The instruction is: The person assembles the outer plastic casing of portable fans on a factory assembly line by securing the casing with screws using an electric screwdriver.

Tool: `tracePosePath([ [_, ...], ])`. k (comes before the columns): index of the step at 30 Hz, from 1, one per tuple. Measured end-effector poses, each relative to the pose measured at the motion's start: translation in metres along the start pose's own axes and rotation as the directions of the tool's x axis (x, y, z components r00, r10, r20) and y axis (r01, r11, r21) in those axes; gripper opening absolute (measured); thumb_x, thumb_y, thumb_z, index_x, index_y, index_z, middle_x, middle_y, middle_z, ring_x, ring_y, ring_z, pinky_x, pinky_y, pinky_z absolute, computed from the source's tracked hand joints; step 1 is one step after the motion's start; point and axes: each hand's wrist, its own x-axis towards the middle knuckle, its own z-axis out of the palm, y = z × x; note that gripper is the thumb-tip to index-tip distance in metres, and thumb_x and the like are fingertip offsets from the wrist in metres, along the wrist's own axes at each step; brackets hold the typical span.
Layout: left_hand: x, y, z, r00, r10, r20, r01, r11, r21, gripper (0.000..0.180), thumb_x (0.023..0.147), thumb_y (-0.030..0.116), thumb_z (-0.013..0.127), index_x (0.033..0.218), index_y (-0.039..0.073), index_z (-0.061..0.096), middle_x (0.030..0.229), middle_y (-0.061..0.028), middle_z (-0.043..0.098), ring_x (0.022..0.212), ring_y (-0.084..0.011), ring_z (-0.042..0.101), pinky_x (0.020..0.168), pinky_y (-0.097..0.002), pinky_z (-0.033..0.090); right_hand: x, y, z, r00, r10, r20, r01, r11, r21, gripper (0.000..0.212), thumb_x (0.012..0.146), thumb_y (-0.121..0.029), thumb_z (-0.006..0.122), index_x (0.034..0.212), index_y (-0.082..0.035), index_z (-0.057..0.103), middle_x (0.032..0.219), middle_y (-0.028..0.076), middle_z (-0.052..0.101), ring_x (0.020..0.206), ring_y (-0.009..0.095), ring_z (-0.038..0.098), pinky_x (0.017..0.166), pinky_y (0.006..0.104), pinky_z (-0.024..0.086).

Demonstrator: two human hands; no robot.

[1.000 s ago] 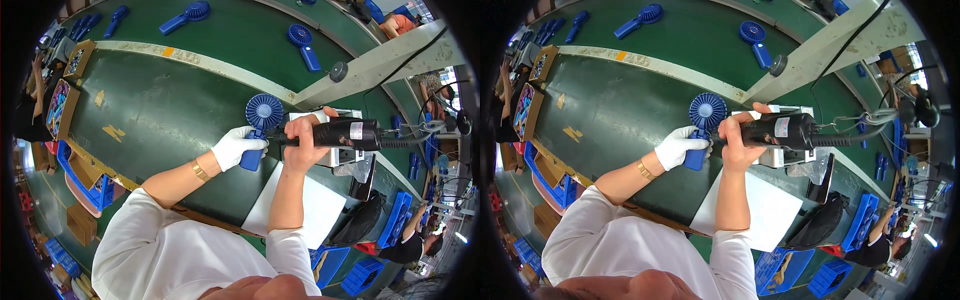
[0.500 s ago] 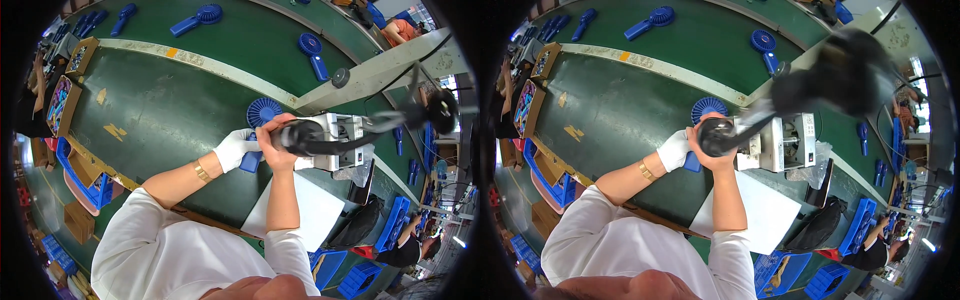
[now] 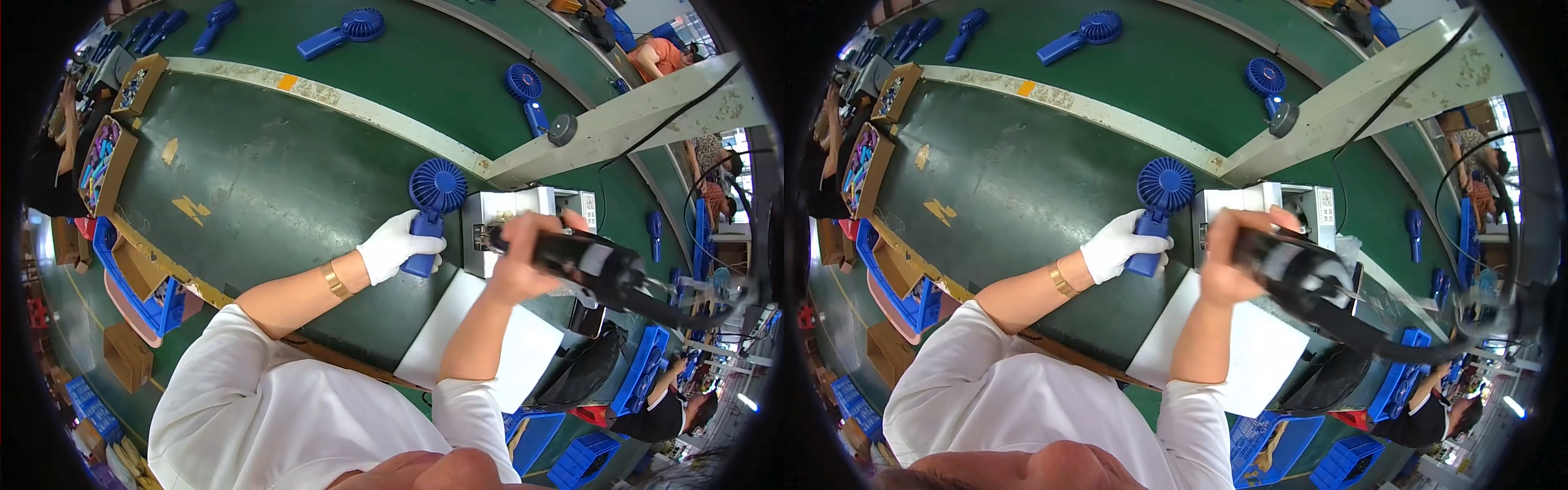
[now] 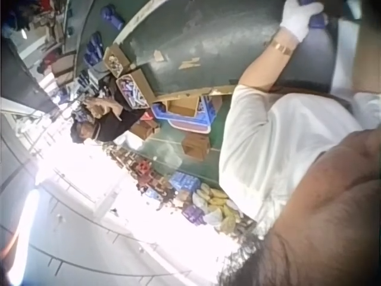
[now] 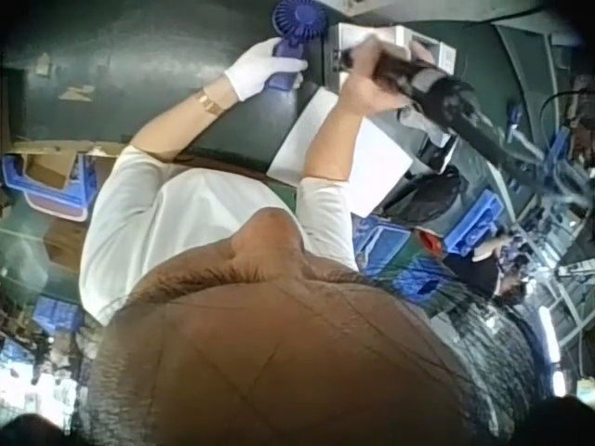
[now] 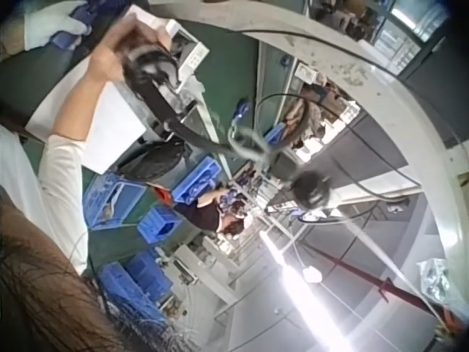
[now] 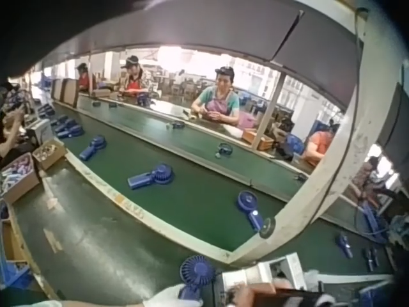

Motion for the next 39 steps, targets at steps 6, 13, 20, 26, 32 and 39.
tracePosePath([
  [6,-0.001,-0.006,0.002,0.998,0.041,0.056,-0.049,0.987,0.152,0.045,0.071,0.002,0.068,0.107,0.002,0.041,0.084,-0.0096,0.053,0.063,-0.0192,0.061,0.056,-0.0329,0.053,0.008,0.013,-0.004,0.999,0.033,0.03,-0.022,0.951,-0.309,0.049,0.073,0.015,0.063,0.114,0.0,0.042,0.072,0.006,0.057,0.068,0.008,0.052,0.063,0.0197,0.041],
  [13,0.0,-0.014,0.005,0.997,0.07,-0.036,-0.054,0.942,0.332,0.039,0.069,0.009,0.071,0.099,0.002,0.047,0.079,-0.0067,0.057,0.062,-0.0156,0.059,0.058,-0.029,0.051,-0.007,0.013,0.018,0.959,0.281,0.046,-0.284,0.952,0.11,0.049,0.07,0.016,0.056,0.113,0.0,0.039,0.065,0.009,0.054,0.051,0.013,0.049,0.05,0.0259,0.043],
  [20,0.001,-0.015,0.005,0.993,0.109,-0.053,-0.064,0.841,0.537,0.03,0.072,0.014,0.069,0.094,0.003,0.052,0.079,-0.0035,0.06,0.066,-0.0103,0.058,0.062,-0.0258,0.049,-0.018,0.026,0.021,0.967,0.243,0.08,-0.255,0.938,0.233,0.05,0.071,0.014,0.055,0.114,-0.002,0.036,0.068,0.01,0.053,0.051,0.014,0.049,0.049,0.0274,0.043],
  [26,-0.002,-0.015,0.007,0.982,0.166,-0.087,-0.086,0.811,0.579,0.033,0.07,0.019,0.069,0.093,0.001,0.053,0.077,-0.0062,0.061,0.066,-0.0125,0.059,0.063,-0.027,0.049,-0.026,0.036,0.024,0.95,0.301,0.086,-0.312,0.929,0.2,0.047,0.073,0.013,0.058,0.112,-0.004,0.037,0.07,0.009,0.055,0.052,0.013,0.049,0.05,0.0262,0.044],
  [32,0.0,-0.018,0.003,0.961,0.261,-0.095,-0.128,0.719,0.684,0.035,0.069,0.021,0.069,0.091,0.0,0.053,0.076,-0.0083,0.061,0.067,-0.015,0.061,0.063,-0.0277,0.049,-0.035,0.042,0.024,0.956,0.281,0.081,-0.287,0.955,0.073,0.048,0.073,0.012,0.054,0.113,-0.007,0.036,0.068,0.007,0.051,0.052,0.014,0.045,0.05,0.0292,0.04],
  [39,0.003,-0.031,0.002,0.936,0.348,-0.059,-0.278,0.831,0.482,0.038,0.071,0.018,0.068,0.099,0.0,0.05,0.08,-0.0067,0.06,0.068,-0.0138,0.06,0.064,-0.0268,0.05,-0.026,0.034,0.023,0.965,0.24,0.104,-0.249,0.964,0.092,0.05,0.073,0.012,0.062,0.113,-0.002,0.037,0.073,0.006,0.057,0.057,0.011,0.052,0.053,0.0238,0.045],
])
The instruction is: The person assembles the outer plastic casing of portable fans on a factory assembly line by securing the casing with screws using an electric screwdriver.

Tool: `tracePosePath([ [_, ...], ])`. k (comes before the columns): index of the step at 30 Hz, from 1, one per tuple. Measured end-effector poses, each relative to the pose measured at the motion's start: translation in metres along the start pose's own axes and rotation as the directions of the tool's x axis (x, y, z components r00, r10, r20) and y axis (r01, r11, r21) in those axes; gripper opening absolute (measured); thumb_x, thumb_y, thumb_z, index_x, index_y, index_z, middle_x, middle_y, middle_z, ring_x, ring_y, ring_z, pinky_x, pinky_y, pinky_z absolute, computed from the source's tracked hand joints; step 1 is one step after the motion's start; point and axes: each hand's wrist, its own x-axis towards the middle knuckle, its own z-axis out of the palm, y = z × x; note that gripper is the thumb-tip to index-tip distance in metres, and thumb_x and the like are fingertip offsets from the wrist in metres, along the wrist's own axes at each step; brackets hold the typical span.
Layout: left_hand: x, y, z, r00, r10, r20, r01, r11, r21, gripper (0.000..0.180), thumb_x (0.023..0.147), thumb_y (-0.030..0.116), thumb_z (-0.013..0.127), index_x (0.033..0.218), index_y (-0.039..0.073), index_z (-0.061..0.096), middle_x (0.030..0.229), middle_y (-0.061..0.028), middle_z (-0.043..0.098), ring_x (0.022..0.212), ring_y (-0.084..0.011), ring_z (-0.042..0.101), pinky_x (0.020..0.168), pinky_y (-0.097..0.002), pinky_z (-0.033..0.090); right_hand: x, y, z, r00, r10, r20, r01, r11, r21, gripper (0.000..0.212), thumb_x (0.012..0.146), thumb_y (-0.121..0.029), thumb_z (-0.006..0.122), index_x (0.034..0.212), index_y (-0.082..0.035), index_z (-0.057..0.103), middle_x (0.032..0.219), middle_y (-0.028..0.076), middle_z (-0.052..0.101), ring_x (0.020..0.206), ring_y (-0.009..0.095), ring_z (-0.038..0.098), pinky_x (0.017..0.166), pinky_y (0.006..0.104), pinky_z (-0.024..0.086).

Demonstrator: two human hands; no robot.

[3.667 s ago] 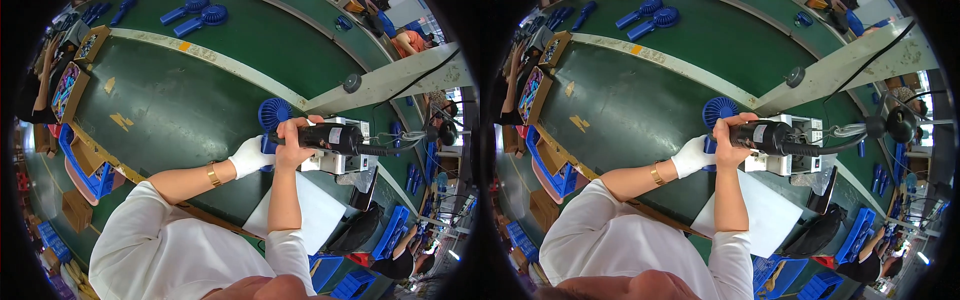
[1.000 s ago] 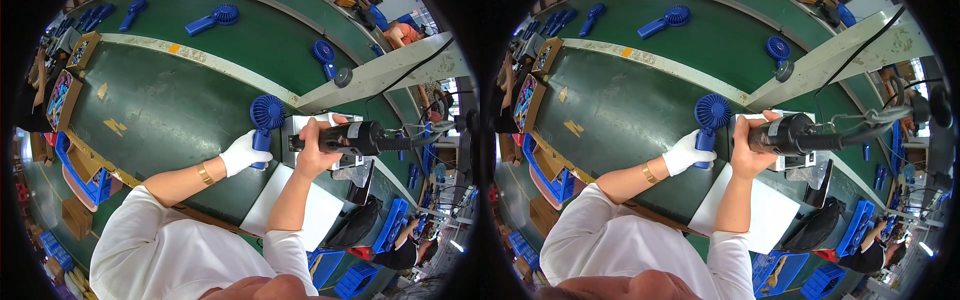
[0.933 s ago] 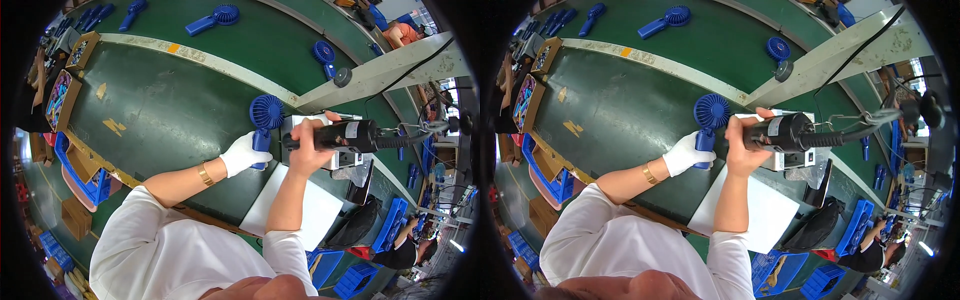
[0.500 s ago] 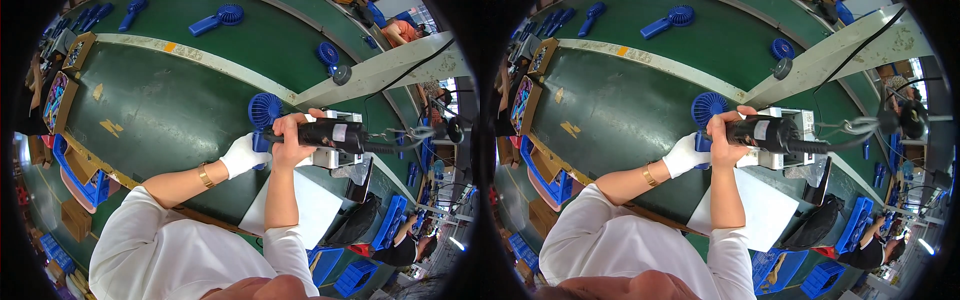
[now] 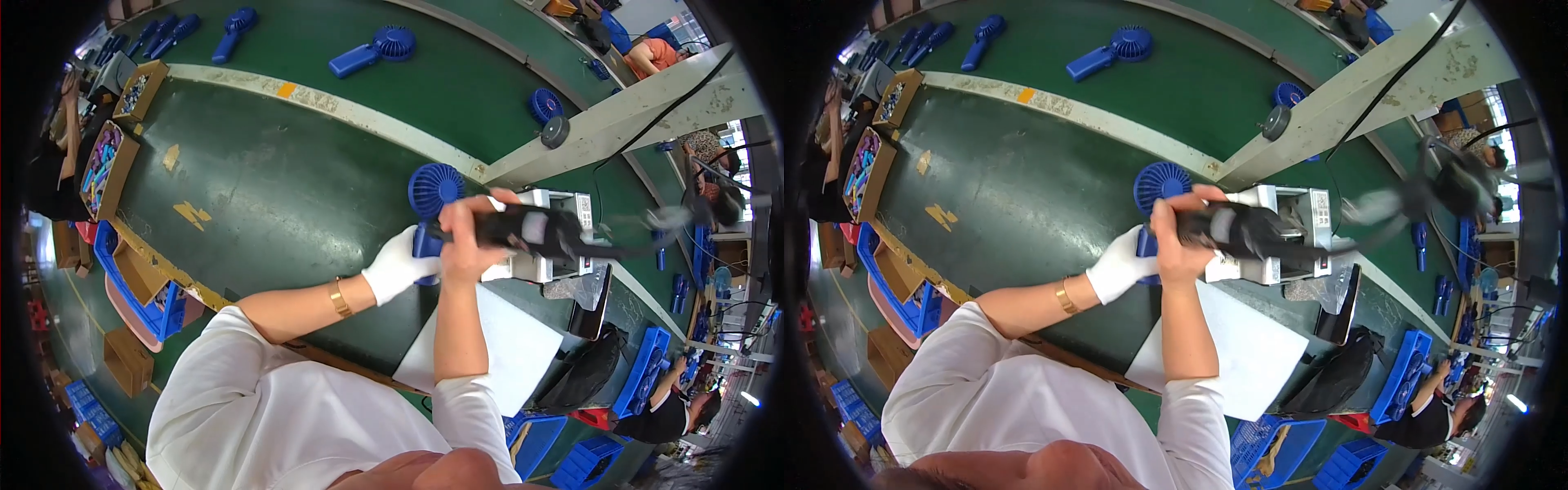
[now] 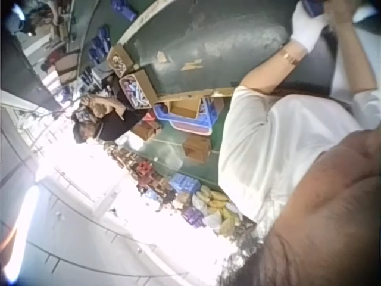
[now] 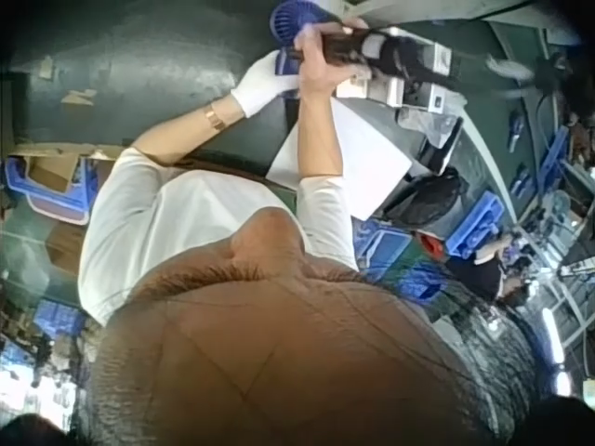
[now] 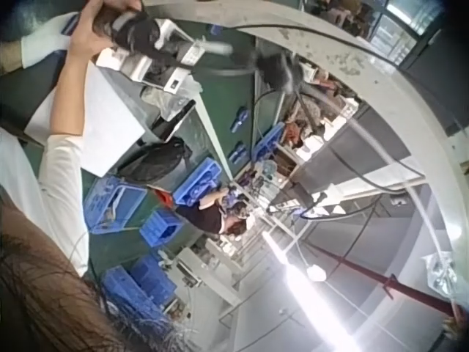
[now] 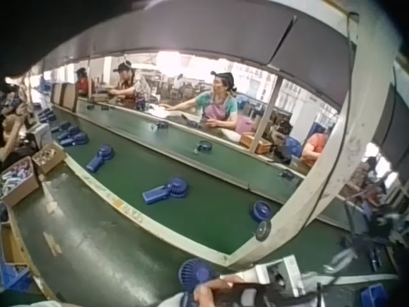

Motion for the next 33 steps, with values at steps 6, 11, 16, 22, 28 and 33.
tracePosePath([
  [6,0.088,0.042,-0.03,0.931,0.327,0.164,-0.364,0.879,0.308,0.07,0.072,0.038,0.068,0.128,0.006,0.04,0.1,-0.0127,0.06,0.085,-0.0228,0.058,0.081,-0.0346,0.046,0.016,-0.051,-0.032,0.936,-0.35,-0.042,0.3,0.852,-0.428,0.055,0.071,0.012,0.066,0.117,0.003,0.037,0.075,0.008,0.058,0.062,0.012,0.052,0.061,0.0233,0.045],
  [11,0.203,0.104,-0.114,0.554,0.823,-0.124,0.102,0.081,0.991,0.05,0.071,0.017,0.062,0.117,0.002,0.046,0.119,-0.0195,0.044,0.11,-0.037,0.042,0.094,-0.0456,0.035,0.015,-0.028,-0.024,0.975,-0.221,-0.007,0.189,0.851,-0.489,0.056,0.071,0.013,0.067,0.12,0.004,0.042,0.096,0.008,0.054,0.074,0.011,0.053,0.07,0.0238,0.045],
  [16,0.213,0.119,-0.182,0.841,0.535,-0.08,0.078,0.027,0.997,0.02,0.074,0.008,0.053,0.093,0.005,0.056,0.092,-0.018,0.061,0.089,-0.034,0.06,0.076,-0.0431,0.05,0.013,-0.027,-0.034,0.977,-0.191,-0.094,0.136,0.9,-0.414,0.056,0.073,0.016,0.061,0.123,0.004,0.037,0.12,0.01,0.047,0.085,0.012,0.053,0.079,0.0257,0.046],
  [22,0.135,0.122,-0.245,0.818,0.57,-0.079,-0.012,0.153,0.988,0.035,0.081,0.022,0.057,0.111,0.006,0.049,0.1,-0.018,0.057,0.091,-0.0365,0.058,0.079,-0.0434,0.047,0.016,-0.033,-0.025,0.983,-0.171,-0.061,0.129,0.896,-0.424,0.051,0.077,0.007,0.062,0.123,0.001,0.04,0.078,0.005,0.055,0.061,0.008,0.047,0.059,0.0209,0.039],
  [28,0.043,0.155,-0.392,0.39,0.617,-0.683,0.11,0.705,0.7,0.035,0.078,0.034,0.059,0.094,0.003,0.061,0.089,-0.0193,0.063,0.084,-0.0338,0.061,0.075,-0.0393,0.047,0.018,-0.039,-0.013,0.984,-0.16,-0.084,0.104,0.882,-0.46,0.05,0.079,0.002,0.063,0.122,0.001,0.039,0.067,0.006,0.054,0.056,0.01,0.047,0.058,0.0216,0.038],
  [33,-0.022,0.172,-0.497,0.162,0.527,-0.834,0.258,0.793,0.551,0.041,0.075,0.038,0.058,0.087,-0.001,0.064,0.079,-0.0191,0.065,0.077,-0.033,0.064,0.072,-0.0399,0.049,0.017,-0.039,-0.014,0.978,-0.197,-0.071,0.135,0.851,-0.507,0.049,0.079,0.003,0.062,0.122,0.001,0.038,0.065,0.006,0.053,0.056,0.01,0.047,0.058,0.0224,0.038],
])
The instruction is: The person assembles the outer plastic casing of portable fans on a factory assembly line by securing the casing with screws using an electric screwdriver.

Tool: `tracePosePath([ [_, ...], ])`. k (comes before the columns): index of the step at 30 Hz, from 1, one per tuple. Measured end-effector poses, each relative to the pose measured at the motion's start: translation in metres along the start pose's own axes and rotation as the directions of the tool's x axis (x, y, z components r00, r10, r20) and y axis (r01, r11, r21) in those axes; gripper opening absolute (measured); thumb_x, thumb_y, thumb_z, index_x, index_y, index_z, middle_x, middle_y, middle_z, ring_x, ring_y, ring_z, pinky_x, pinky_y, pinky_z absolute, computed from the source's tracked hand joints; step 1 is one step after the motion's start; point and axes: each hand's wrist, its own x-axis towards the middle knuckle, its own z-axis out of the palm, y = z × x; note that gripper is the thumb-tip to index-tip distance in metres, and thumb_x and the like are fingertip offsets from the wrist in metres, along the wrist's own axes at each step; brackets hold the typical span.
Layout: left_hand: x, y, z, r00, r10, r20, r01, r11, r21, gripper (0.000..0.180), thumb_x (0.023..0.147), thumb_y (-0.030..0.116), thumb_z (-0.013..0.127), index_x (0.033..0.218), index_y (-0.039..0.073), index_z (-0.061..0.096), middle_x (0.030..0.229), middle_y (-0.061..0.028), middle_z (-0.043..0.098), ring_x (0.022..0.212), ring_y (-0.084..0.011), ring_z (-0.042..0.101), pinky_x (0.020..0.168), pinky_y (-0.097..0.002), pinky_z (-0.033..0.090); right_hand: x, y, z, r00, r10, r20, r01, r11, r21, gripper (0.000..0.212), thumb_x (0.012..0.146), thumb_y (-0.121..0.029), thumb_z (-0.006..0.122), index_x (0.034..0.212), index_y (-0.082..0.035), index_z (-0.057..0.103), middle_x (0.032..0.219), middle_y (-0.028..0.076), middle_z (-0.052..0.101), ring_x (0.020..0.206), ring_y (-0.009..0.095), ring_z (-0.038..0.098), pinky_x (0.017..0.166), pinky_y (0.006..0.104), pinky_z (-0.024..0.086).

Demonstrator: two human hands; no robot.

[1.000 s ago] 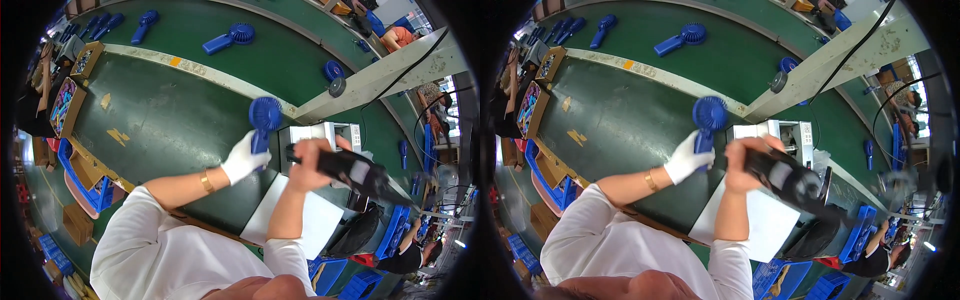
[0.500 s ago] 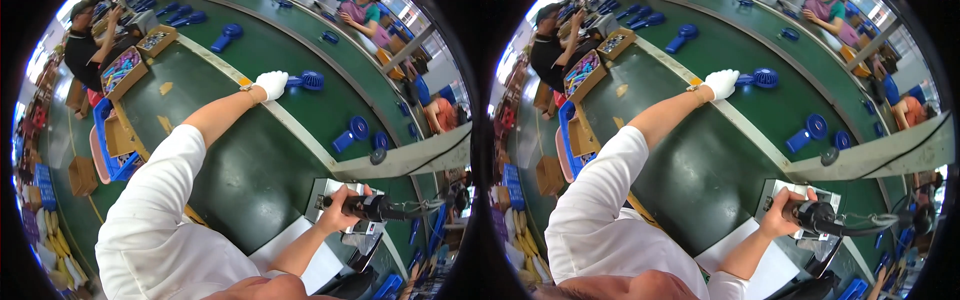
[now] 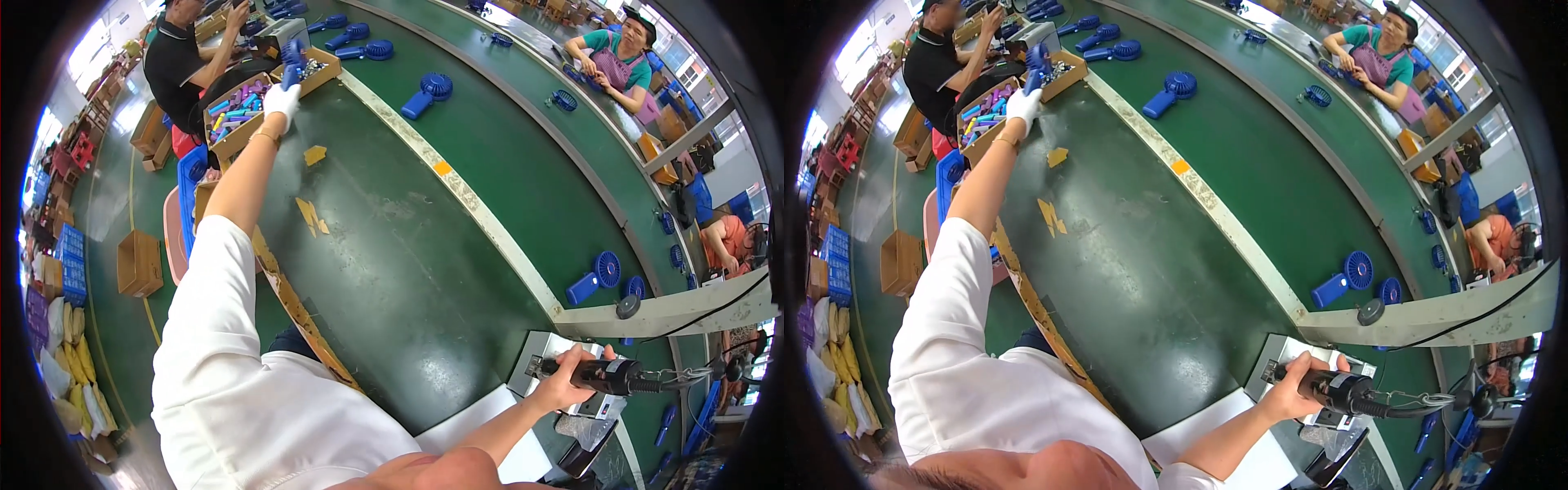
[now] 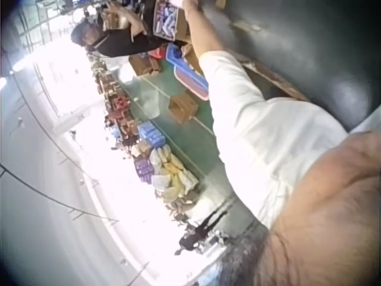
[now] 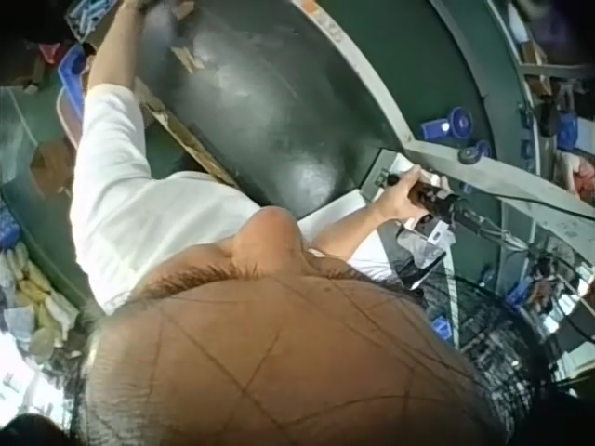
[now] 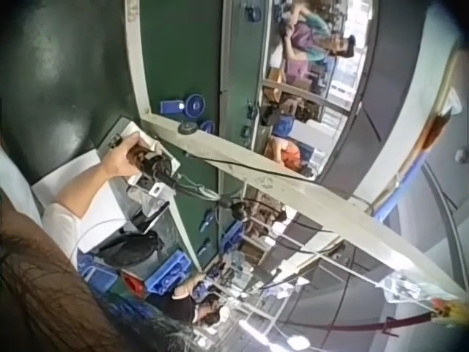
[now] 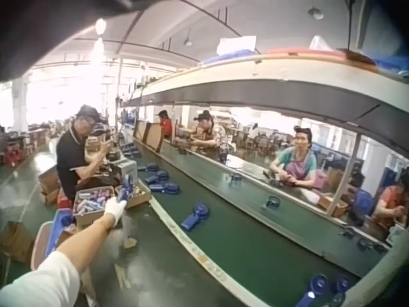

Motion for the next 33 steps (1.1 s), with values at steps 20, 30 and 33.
tracePosePath([
  [20,0.07,-0.046,-0.023,0.969,-0.025,-0.245,0.176,0.766,0.619,0.057,0.071,0.044,0.069,0.115,0.01,0.056,0.111,-0.0145,0.058,0.103,-0.0305,0.056,0.088,-0.0392,0.045,-0.001,0.003,0.0,0.999,0.029,-0.023,-0.028,0.999,0.035,0.054,0.074,0.009,0.057,0.123,0.001,0.035,0.066,0.008,0.052,0.054,0.014,0.047,0.057,0.0276,0.044],
  [30,-0.018,0.057,0.137,0.924,0.308,0.225,-0.37,0.87,0.326,0.06,0.078,0.052,0.059,0.112,0.003,0.059,0.11,-0.0191,0.06,0.105,-0.0323,0.056,0.093,-0.0386,0.042,0.0,0.009,-0.002,1.0,0.004,-0.004,-0.003,0.994,0.112,0.056,0.073,0.008,0.061,0.123,0.0,0.036,0.066,0.007,0.052,0.053,0.013,0.047,0.056,0.025,0.044],
  [33,-0.037,0.082,0.195,0.839,0.245,0.486,-0.358,0.921,0.154,0.069,0.077,0.059,0.053,0.114,0.001,0.058,0.113,-0.0202,0.059,0.106,-0.0325,0.055,0.093,-0.0366,0.041,-0.004,0.012,-0.005,1.0,-0.014,-0.015,0.015,0.997,0.079,0.058,0.073,0.007,0.063,0.123,0.001,0.036,0.067,0.007,0.055,0.054,0.012,0.05,0.056,0.0247,0.044],
])
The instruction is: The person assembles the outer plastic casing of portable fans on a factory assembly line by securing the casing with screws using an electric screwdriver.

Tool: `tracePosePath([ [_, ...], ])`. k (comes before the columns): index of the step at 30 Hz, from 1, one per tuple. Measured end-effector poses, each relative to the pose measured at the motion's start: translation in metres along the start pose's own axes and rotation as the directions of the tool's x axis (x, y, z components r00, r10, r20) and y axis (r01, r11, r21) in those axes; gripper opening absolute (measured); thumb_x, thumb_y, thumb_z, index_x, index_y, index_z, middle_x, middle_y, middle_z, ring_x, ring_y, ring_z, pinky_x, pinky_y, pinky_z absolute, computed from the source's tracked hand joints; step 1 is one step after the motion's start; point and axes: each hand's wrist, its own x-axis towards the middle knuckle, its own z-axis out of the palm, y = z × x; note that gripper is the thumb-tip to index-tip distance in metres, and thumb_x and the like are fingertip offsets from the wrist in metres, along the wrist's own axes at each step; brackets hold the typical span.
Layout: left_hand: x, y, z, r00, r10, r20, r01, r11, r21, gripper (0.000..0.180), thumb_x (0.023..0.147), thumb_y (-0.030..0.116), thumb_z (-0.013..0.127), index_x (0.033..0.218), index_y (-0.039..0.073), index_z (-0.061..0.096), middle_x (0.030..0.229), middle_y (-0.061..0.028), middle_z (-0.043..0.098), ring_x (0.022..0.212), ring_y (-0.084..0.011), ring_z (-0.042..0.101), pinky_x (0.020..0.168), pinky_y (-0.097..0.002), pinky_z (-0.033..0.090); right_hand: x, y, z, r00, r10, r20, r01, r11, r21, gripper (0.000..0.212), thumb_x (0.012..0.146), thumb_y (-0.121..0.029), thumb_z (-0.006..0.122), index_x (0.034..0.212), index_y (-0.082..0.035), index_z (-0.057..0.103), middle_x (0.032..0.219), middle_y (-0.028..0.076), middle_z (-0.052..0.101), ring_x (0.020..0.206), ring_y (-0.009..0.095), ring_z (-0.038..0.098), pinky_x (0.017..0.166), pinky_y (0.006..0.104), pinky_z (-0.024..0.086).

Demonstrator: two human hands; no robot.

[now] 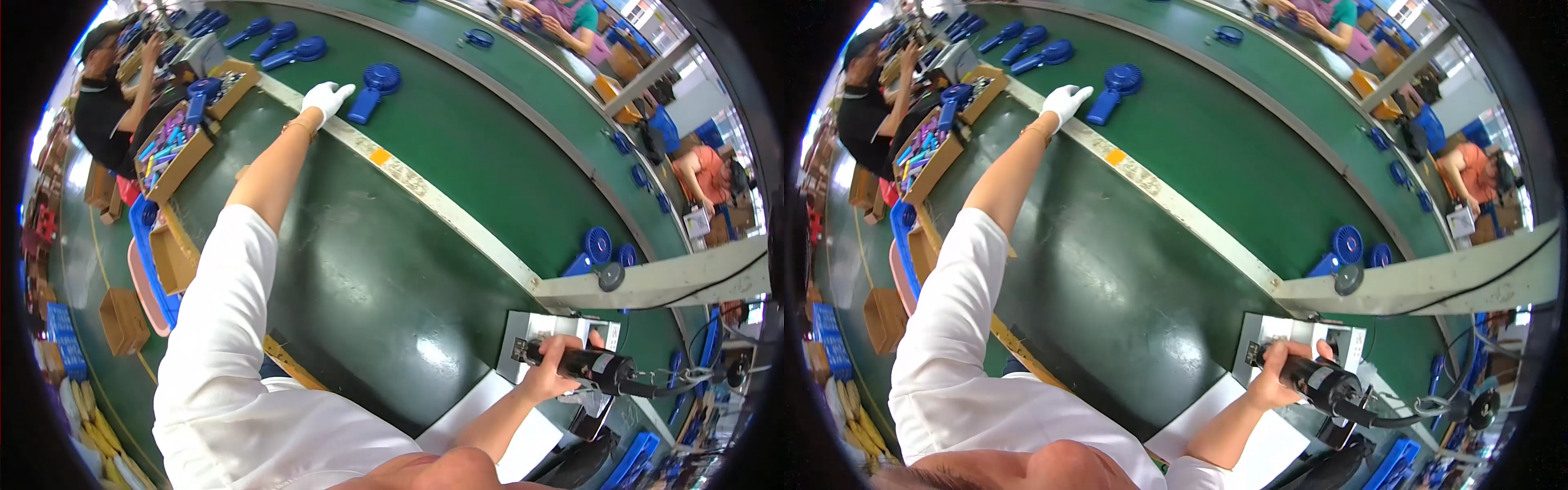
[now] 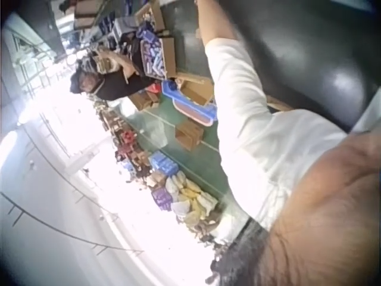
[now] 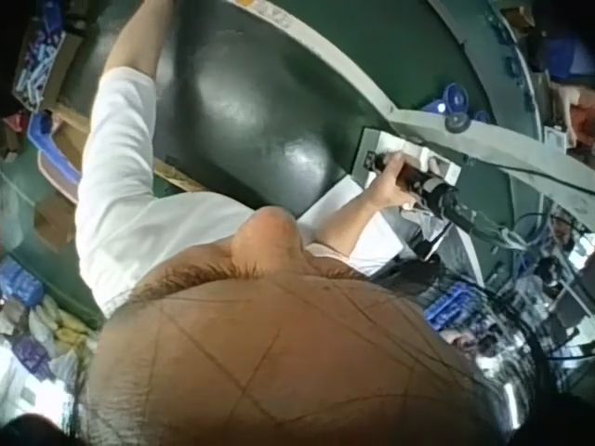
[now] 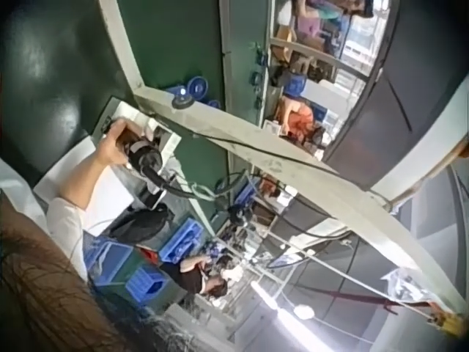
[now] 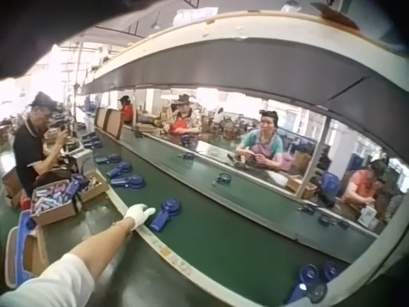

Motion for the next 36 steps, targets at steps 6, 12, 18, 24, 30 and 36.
tracePosePath([
  [6,-0.03,0.115,0.045,0.973,-0.1,0.209,0.073,0.988,0.134,0.03,0.067,0.025,0.064,0.087,0.002,0.068,0.095,-0.0189,0.065,0.089,-0.0337,0.063,0.077,-0.0348,0.051,-0.001,0.004,-0.002,1.0,0.003,0.024,-0.004,0.997,0.08,0.06,0.07,0.009,0.065,0.122,0.002,0.035,0.075,0.007,0.056,0.059,0.012,0.051,0.059,0.0243,0.046],
  [12,-0.201,0.186,0.061,0.816,0.4,0.418,0.165,0.531,-0.831,0.032,0.068,0.012,0.072,0.092,0.003,0.054,0.081,-0.0081,0.058,0.074,-0.0159,0.058,0.068,-0.031,0.049,0.006,0.0,-0.004,0.99,0.115,0.079,-0.121,0.989,0.086,0.064,0.071,0.013,0.065,0.126,-0.002,0.036,0.081,0.004,0.055,0.07,0.009,0.05,0.07,0.0229,0.043],
  [18,-0.358,0.194,0.044,0.447,0.481,0.754,0.802,0.158,-0.576,0.026,0.075,0.001,0.067,0.096,0.001,0.052,0.084,-0.0117,0.06,0.078,-0.0225,0.061,0.074,-0.0347,0.052,0.011,-0.001,-0.006,0.993,0.11,0.031,-0.113,0.983,0.146,0.053,0.073,0.01,0.066,0.117,-0.002,0.04,0.074,0.004,0.056,0.064,0.009,0.05,0.062,0.0223,0.041],
  [24,-0.41,0.19,0.054,0.346,0.377,0.859,0.919,0.048,-0.391,0.021,0.077,0.001,0.066,0.095,0.002,0.054,0.086,-0.0098,0.062,0.076,-0.0206,0.063,0.07,-0.0326,0.054,0.003,0.0,0.009,0.965,0.25,0.081,-0.262,0.88,0.396,0.046,0.072,0.013,0.059,0.112,0.0,0.04,0.066,0.006,0.053,0.052,0.013,0.049,0.049,0.0262,0.042],
  [30,-0.412,0.193,0.054,0.369,0.394,0.841,0.898,0.082,-0.433,0.021,0.077,0.002,0.066,0.094,0.001,0.055,0.084,-0.0088,0.063,0.073,-0.0185,0.063,0.068,-0.0303,0.053,-0.006,-0.002,0.017,0.956,0.216,0.197,-0.287,0.822,0.493,0.047,0.075,0.009,0.054,0.117,-0.002,0.036,0.063,0.006,0.049,0.049,0.012,0.045,0.047,0.0273,0.04],
  [36,-0.41,0.194,0.054,0.362,0.387,0.848,0.901,0.089,-0.426,0.021,0.078,0.002,0.066,0.096,0.0,0.055,0.084,-0.0083,0.063,0.073,-0.0175,0.063,0.067,-0.0289,0.052,-0.008,0.008,0.02,0.952,0.221,0.212,-0.302,0.796,0.524,0.048,0.075,0.01,0.056,0.117,0.0,0.036,0.065,0.007,0.053,0.051,0.013,0.049,0.048,0.0265,0.042],
])
